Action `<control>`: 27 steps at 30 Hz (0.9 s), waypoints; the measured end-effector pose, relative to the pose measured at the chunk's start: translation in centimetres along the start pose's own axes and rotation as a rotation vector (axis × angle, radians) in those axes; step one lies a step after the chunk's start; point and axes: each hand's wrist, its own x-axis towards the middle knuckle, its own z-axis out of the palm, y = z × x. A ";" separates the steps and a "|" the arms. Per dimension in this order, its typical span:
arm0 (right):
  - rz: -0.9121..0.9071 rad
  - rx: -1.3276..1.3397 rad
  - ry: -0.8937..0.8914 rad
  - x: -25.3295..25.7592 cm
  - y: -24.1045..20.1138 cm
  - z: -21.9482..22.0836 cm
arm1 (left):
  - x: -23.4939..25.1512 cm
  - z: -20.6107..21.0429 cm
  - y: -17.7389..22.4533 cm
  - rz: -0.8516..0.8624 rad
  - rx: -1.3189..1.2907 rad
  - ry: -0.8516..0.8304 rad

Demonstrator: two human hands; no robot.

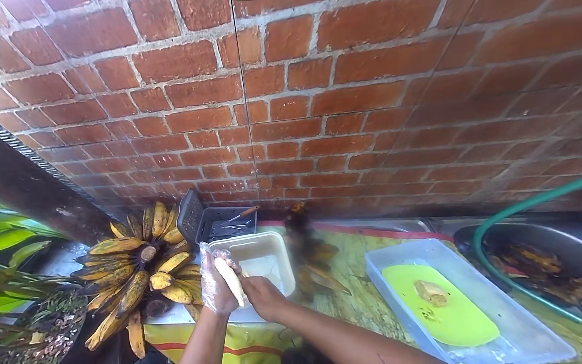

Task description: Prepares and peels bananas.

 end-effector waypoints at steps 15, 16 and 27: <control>0.128 -0.290 0.220 -2.5 3.3 -6.3 | 6.8 -8.5 -0.8 -0.532 0.570 -0.028; 0.100 -0.246 0.233 -3.8 4.1 -6.4 | 7.8 -8.9 -1.4 -0.511 0.702 0.019; 0.285 -0.107 0.266 -17.8 12.1 -12.9 | 4.9 1.2 -5.5 0.070 2.124 0.019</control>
